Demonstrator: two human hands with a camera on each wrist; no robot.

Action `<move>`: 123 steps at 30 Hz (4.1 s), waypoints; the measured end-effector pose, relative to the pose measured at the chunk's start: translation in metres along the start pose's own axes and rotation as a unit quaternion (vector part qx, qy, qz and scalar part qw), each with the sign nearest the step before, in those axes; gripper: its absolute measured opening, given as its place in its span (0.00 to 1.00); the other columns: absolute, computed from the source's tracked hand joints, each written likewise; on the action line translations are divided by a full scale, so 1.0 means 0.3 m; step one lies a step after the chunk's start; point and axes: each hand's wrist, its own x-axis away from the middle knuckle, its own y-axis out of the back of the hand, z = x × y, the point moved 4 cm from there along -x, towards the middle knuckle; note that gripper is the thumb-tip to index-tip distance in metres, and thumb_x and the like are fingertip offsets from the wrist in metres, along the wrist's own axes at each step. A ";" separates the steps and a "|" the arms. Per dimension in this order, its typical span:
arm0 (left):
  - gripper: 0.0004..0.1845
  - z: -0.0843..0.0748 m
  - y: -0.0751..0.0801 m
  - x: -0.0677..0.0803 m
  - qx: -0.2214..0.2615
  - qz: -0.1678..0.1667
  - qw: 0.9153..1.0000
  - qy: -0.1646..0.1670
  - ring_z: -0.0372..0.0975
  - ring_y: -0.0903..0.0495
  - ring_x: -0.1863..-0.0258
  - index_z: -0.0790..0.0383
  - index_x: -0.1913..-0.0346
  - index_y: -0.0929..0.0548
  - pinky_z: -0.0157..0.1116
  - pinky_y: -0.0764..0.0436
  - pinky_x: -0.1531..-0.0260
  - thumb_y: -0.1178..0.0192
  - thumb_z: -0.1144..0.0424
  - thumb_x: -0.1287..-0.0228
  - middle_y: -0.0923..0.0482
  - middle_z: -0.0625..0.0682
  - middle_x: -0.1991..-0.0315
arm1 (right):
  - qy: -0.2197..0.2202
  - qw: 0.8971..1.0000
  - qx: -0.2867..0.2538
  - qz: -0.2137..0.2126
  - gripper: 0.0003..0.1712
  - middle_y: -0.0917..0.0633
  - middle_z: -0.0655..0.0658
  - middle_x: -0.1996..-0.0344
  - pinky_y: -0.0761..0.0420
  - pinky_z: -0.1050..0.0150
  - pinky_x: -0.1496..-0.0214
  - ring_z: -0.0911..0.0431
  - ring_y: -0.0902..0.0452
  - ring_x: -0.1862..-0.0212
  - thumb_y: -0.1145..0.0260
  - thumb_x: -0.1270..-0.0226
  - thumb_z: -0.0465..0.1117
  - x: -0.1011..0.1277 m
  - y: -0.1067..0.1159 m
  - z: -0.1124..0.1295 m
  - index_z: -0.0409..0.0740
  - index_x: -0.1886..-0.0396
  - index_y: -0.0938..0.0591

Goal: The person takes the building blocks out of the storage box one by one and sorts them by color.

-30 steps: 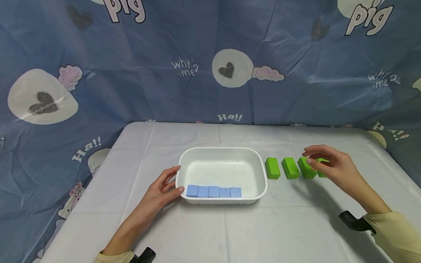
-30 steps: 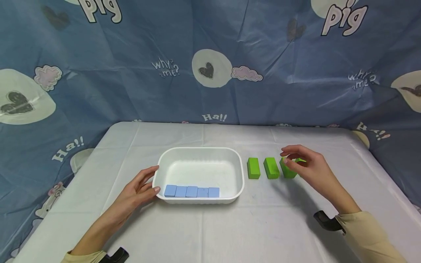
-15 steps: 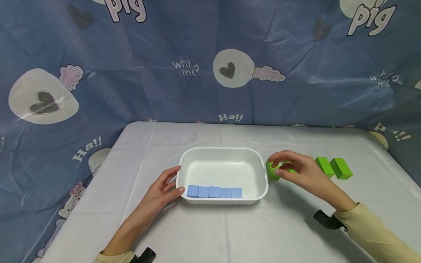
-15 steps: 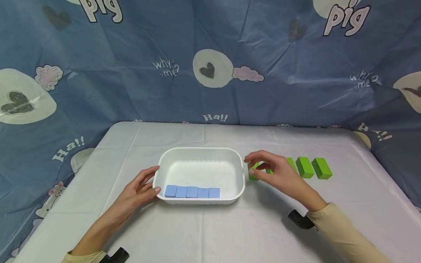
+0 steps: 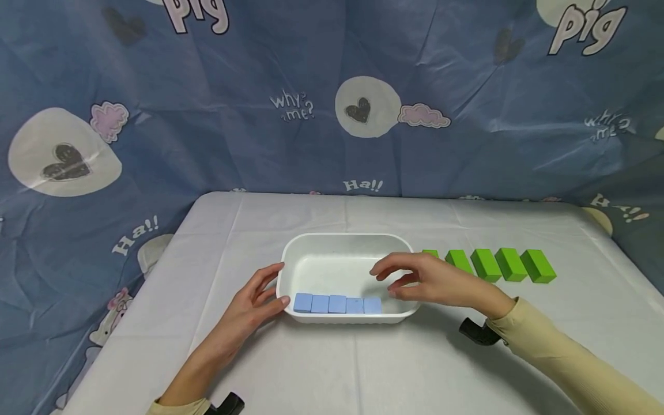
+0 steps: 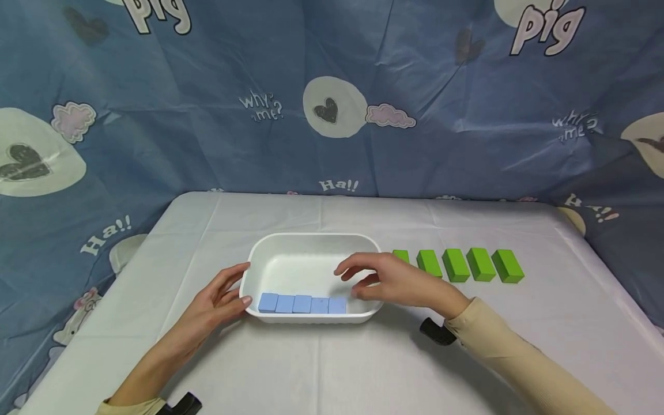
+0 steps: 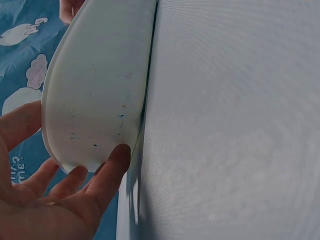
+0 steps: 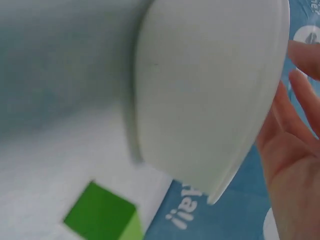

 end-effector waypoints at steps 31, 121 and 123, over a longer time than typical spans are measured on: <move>0.34 -0.005 -0.002 -0.001 0.003 0.005 1.000 -0.007 0.46 0.35 0.32 0.48 0.28 0.36 0.45 0.28 0.41 0.34 0.63 0.35 0.43 0.48 0.26 | -0.110 0.978 0.081 0.158 0.26 0.18 0.56 0.55 0.19 0.65 0.52 0.59 0.22 0.51 0.33 0.47 0.22 -0.135 -0.064 -0.045 0.52 0.53 0.17; 0.24 -0.022 0.020 0.001 0.036 -0.052 0.998 -0.018 0.45 0.20 0.47 0.63 0.36 0.27 0.39 0.19 0.52 0.37 0.67 0.33 0.25 0.62 0.40 | -0.005 0.988 0.023 -0.154 0.25 0.19 0.48 0.47 0.20 0.58 0.48 0.48 0.21 0.53 0.31 0.37 0.31 0.118 0.050 0.035 0.51 0.41 0.21; 0.24 -0.022 0.020 0.003 0.034 -0.053 0.998 -0.017 0.45 0.20 0.47 0.62 0.35 0.27 0.39 0.19 0.52 0.38 0.67 0.33 0.26 0.61 0.39 | -0.004 0.987 0.031 -0.159 0.25 0.18 0.49 0.47 0.20 0.57 0.48 0.49 0.21 0.52 0.31 0.36 0.31 0.133 0.057 0.034 0.50 0.41 0.21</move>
